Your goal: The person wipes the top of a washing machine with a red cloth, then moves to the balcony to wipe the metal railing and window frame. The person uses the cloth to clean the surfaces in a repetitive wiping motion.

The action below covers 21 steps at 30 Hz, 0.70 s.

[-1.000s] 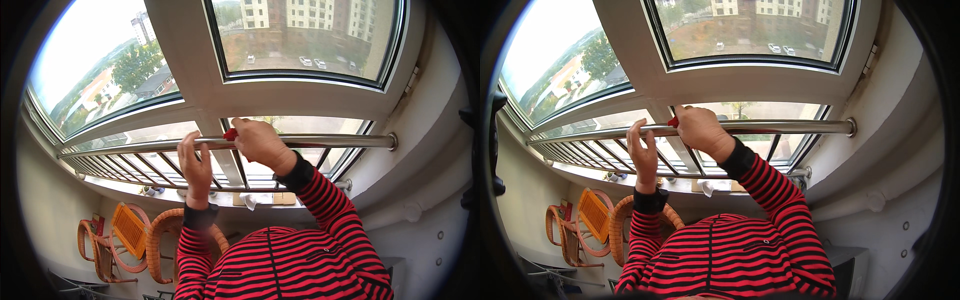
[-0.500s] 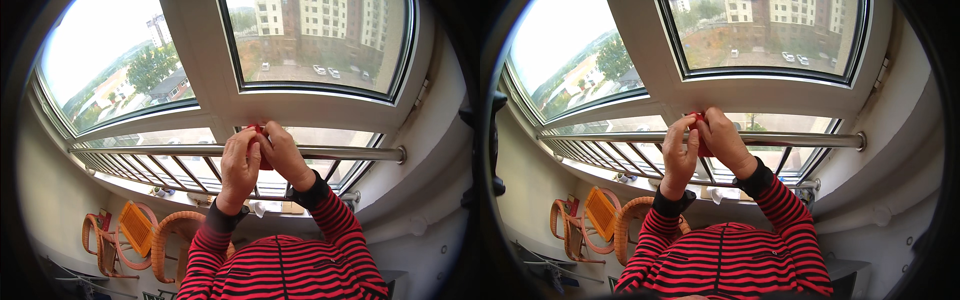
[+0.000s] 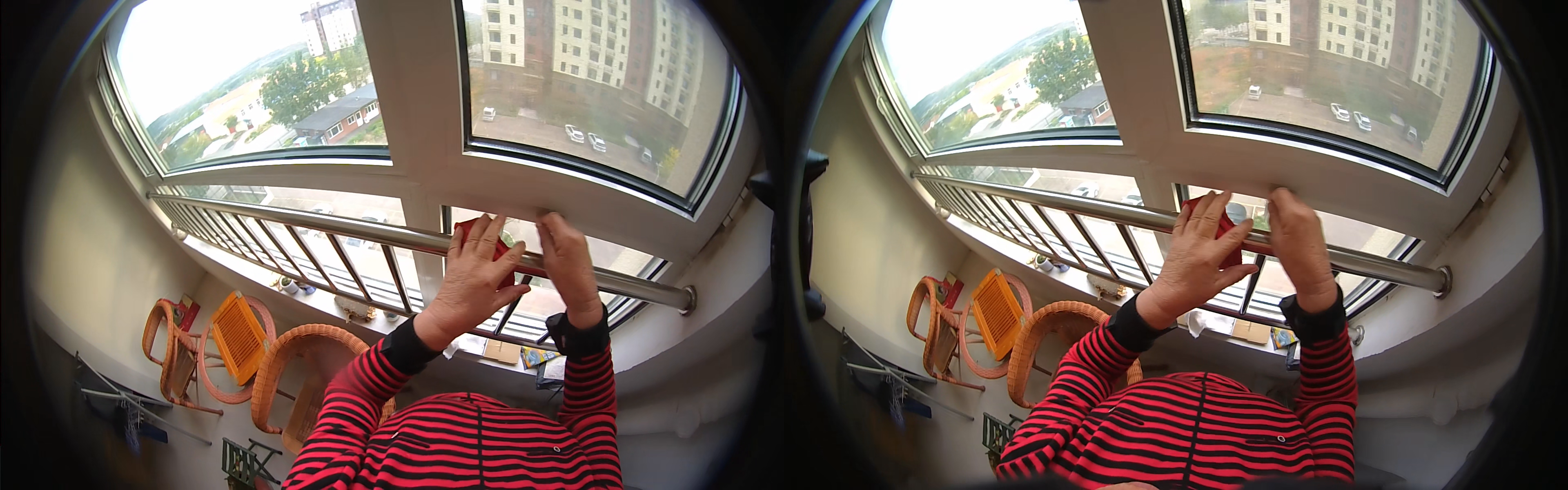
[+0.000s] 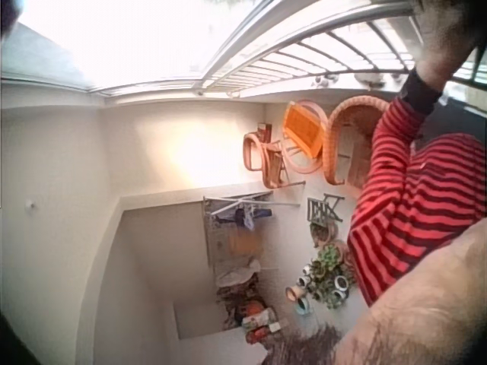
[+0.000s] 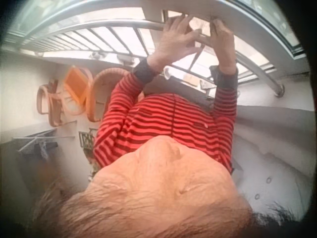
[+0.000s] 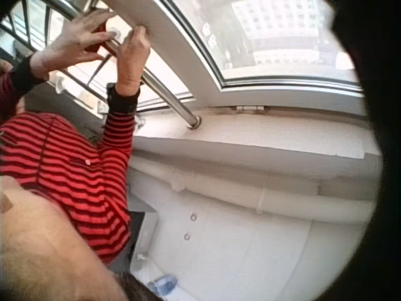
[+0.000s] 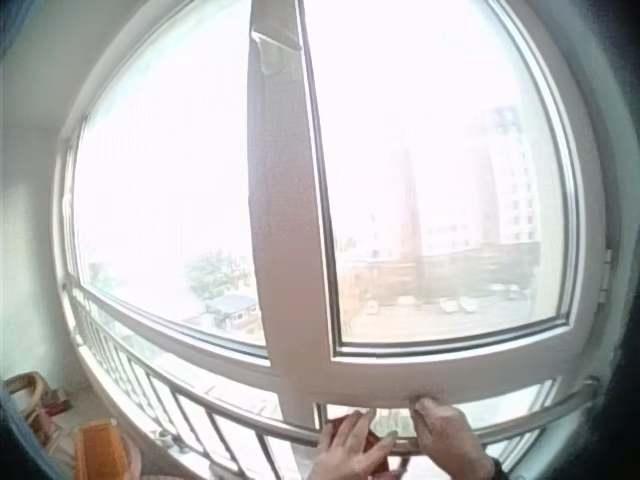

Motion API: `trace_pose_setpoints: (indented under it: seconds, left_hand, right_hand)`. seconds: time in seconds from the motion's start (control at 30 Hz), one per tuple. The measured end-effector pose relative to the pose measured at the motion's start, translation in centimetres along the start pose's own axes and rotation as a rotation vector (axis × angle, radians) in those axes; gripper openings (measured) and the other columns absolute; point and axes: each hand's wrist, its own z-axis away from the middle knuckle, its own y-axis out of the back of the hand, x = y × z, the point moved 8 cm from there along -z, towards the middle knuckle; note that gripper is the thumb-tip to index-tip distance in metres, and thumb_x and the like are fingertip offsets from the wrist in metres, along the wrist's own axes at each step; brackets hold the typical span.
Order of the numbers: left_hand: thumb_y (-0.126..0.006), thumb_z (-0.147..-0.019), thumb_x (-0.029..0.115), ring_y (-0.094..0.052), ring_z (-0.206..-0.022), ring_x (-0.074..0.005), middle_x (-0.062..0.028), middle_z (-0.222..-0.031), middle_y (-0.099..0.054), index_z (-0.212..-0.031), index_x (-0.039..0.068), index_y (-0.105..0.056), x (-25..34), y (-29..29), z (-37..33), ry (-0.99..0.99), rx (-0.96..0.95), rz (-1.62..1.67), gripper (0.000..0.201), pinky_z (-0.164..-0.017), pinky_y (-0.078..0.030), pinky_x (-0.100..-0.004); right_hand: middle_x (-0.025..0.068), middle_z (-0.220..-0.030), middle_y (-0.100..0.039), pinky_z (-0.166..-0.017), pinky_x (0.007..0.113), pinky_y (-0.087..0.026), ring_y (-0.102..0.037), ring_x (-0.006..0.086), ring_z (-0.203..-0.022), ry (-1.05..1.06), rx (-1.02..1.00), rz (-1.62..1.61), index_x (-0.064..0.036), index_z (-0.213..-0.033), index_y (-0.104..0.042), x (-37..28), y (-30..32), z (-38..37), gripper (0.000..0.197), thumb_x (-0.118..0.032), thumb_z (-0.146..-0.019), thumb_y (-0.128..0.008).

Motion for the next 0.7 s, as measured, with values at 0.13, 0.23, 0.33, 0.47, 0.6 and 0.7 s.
trace_pose_setpoints:
  seconds: [0.13, 0.23, 0.33, 0.47, 0.6, 0.7]
  left_hand:
    - [-0.085, -0.086, 0.030, -0.047, -0.146, -0.0394, -0.0193, -0.154, -0.052, -0.130, 0.011, -0.071, -0.3, -0.3, -0.3, -0.006, 0.023, -0.073, 0.050, -0.122, -0.031, -0.0631]
    - [-0.081, -0.090, 0.023, -0.051, -0.143, -0.0378, -0.0169, -0.147, -0.058, -0.125, 0.009, -0.073, -2.3, 0.8, 0.5, 0.083, 0.075, -0.037, 0.039, -0.120, -0.032, -0.0628]
    - [-0.079, -0.093, 0.026, -0.040, -0.151, -0.0447, -0.0216, -0.160, -0.046, -0.139, 0.011, -0.067, -3.3, 2.0, 1.5, 0.115, 0.144, -0.117, 0.050, -0.124, -0.027, -0.0633]
    - [-0.076, -0.095, 0.023, -0.044, -0.148, -0.0440, -0.0215, -0.156, -0.049, -0.146, 0.008, -0.062, -3.3, 2.0, 1.7, 0.149, 0.211, -0.153, 0.055, -0.122, -0.030, -0.0617]
    - [-0.071, -0.096, 0.014, -0.061, -0.128, -0.0383, -0.0167, -0.131, -0.067, -0.139, 0.005, -0.064, -3.5, 1.7, 1.1, 0.067, 0.217, -0.095, 0.044, -0.118, -0.038, -0.0562]
    - [-0.071, -0.095, 0.013, -0.062, -0.129, -0.0358, -0.0144, -0.132, -0.068, -0.135, 0.006, -0.066, -4.2, 1.9, 1.5, 0.032, 0.176, -0.126, 0.041, -0.118, -0.038, -0.0563]
  right_hand:
    - [0.0268, -0.092, -0.068, -0.072, 0.053, -0.054, -0.067, 0.0492, -0.086, -0.015, 0.017, 0.091, 0.0005, -0.099, -0.061, 1.4, 0.2, 1.0, 0.010, -0.008, -0.102, -0.064]
    - [0.0245, -0.090, -0.069, -0.071, 0.052, -0.056, -0.069, 0.0465, -0.082, 0.055, 0.067, 0.297, -0.0002, -0.095, -0.061, 0.9, 0.4, 2.0, 0.011, -0.009, -0.100, -0.065]
    - [0.0226, -0.089, -0.069, -0.069, 0.051, -0.057, -0.070, 0.0440, -0.078, 0.071, 0.080, 0.353, -0.0011, -0.092, -0.061, 0.6, 0.2, 2.1, 0.011, -0.008, -0.100, -0.066]
    - [0.0205, -0.086, -0.069, -0.068, 0.050, -0.056, -0.069, 0.0421, -0.076, 0.076, 0.079, 0.417, -0.0026, -0.090, -0.061, 0.4, -0.3, 2.0, 0.012, -0.009, -0.099, -0.067]
    - [0.0188, -0.083, -0.067, -0.068, 0.050, -0.055, -0.068, 0.0410, -0.075, 0.105, 0.097, 0.460, -0.0035, -0.088, -0.061, 0.0, -0.2, 2.4, 0.014, -0.009, -0.099, -0.068]
    - [0.0185, -0.083, -0.067, -0.068, 0.050, -0.053, -0.067, 0.0410, -0.075, 0.127, 0.100, 0.434, -0.0035, -0.086, -0.061, -0.2, 0.0, 2.6, 0.015, -0.009, -0.099, -0.067]
